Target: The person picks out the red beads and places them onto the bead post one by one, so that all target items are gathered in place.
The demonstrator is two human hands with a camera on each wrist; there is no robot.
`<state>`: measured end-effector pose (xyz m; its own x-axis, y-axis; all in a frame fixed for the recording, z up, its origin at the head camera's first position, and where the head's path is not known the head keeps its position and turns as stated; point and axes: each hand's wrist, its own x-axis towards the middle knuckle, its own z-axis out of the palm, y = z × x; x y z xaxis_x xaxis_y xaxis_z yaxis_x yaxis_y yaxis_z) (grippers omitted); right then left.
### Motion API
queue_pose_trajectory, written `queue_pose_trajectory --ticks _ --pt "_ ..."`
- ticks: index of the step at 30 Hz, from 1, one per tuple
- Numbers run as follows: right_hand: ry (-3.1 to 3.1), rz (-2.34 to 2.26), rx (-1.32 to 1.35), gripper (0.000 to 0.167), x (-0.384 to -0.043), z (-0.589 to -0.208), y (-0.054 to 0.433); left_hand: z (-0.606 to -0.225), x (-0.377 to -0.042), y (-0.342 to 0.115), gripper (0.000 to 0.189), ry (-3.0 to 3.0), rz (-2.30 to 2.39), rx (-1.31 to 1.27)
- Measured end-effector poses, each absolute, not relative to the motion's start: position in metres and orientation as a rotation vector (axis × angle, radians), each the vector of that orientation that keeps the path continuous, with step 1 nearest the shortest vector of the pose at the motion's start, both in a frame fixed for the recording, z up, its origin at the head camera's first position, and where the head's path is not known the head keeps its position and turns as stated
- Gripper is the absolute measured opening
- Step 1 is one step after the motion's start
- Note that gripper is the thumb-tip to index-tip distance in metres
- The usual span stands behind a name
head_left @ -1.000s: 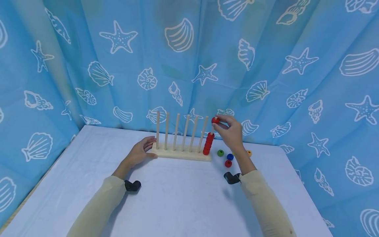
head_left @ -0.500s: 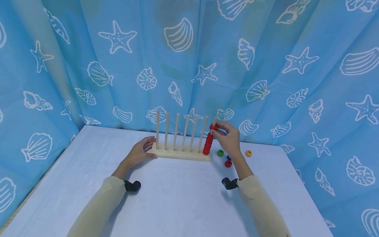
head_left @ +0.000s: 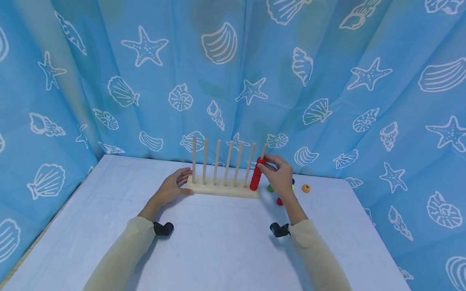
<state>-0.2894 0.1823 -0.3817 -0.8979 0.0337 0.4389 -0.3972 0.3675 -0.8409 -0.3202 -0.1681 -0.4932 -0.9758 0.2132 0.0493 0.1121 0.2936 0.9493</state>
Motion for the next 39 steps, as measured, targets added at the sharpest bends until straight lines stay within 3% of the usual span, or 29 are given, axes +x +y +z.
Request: queue_pose_trajectory --ticks 4,14,39 --pt "-2.240 1.571 0.310 0.036 -0.287 -0.379 0.180 -0.493 -0.320 -0.168 0.092 2.461 1.791 0.311" --pt "-2.222 1.613 0.274 0.038 -0.314 -0.413 0.192 -0.494 -0.322 -0.170 0.092 2.454 1.803 0.324" --pt "-2.225 1.586 0.237 0.037 -0.310 -0.415 0.190 -0.496 -0.322 -0.170 0.092 2.426 1.833 0.332"
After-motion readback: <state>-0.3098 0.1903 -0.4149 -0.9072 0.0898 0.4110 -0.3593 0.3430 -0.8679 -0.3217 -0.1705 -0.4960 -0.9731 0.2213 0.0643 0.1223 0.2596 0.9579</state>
